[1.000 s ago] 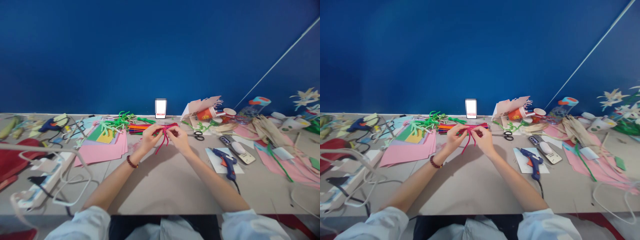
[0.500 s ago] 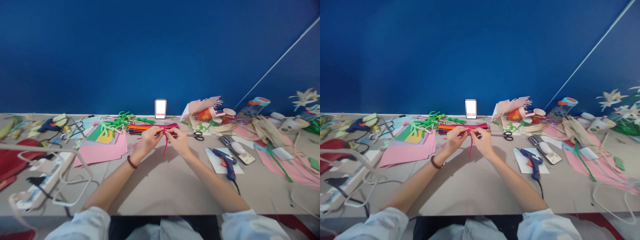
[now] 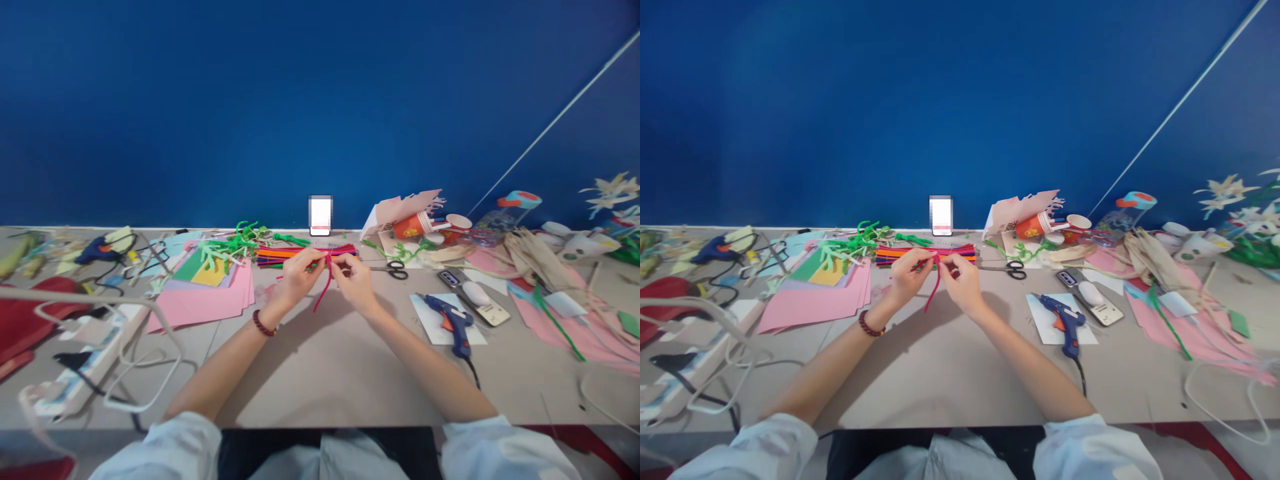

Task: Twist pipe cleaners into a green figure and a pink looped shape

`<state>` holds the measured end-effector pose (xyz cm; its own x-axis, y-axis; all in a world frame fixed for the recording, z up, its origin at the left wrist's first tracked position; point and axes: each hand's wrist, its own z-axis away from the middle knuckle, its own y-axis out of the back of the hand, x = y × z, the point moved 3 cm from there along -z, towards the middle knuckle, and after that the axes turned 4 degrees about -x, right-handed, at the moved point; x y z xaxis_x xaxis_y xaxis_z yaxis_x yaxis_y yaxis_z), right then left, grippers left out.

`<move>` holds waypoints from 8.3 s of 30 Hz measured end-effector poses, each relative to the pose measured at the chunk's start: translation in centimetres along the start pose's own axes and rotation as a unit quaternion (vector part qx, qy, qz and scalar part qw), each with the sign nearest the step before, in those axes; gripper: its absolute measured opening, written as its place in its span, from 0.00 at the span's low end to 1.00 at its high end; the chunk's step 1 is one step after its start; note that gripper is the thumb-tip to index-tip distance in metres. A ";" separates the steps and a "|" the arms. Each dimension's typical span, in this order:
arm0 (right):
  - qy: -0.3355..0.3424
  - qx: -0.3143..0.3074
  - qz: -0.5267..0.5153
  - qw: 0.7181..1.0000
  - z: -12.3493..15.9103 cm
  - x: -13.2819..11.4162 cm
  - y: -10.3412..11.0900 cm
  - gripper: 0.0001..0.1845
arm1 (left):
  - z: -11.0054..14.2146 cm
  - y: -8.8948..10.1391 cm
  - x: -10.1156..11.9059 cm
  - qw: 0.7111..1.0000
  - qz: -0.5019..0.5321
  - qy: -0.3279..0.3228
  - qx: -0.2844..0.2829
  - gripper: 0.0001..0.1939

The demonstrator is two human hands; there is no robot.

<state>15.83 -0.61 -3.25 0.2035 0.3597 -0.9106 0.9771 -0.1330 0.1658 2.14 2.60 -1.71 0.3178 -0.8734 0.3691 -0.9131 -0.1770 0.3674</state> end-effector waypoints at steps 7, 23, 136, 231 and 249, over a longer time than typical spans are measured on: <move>0.001 -0.013 -0.019 1.000 -0.4 0.3 0.3 0.08 | -0.4 0.1 -0.3 1.000 0.009 0.010 -0.024 0.05; -0.125 -0.103 -0.136 0.977 -1.1 0.8 0.6 0.17 | -0.5 -0.1 -0.8 0.995 0.062 0.063 -0.041 0.04; -0.134 -0.083 -0.135 0.978 -1.0 1.3 -0.2 0.18 | -0.3 0.1 -3.5 0.960 0.200 0.176 -0.085 0.08; -0.043 -0.123 0.037 0.991 0.3 -1.7 -0.4 0.15 | 0.4 -0.2 -0.3 0.977 0.076 0.182 -0.082 0.10; -0.014 -0.150 0.189 0.970 -0.5 -1.4 1.0 0.20 | 0.8 -1.5 -1.0 0.936 0.227 0.246 -0.112 0.08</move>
<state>16.59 -0.82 -1.58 0.5529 0.3110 -0.7731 0.8083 0.0253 0.5882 3.00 3.41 -3.35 0.0400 -0.5117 0.8583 -0.9234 0.3093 0.2274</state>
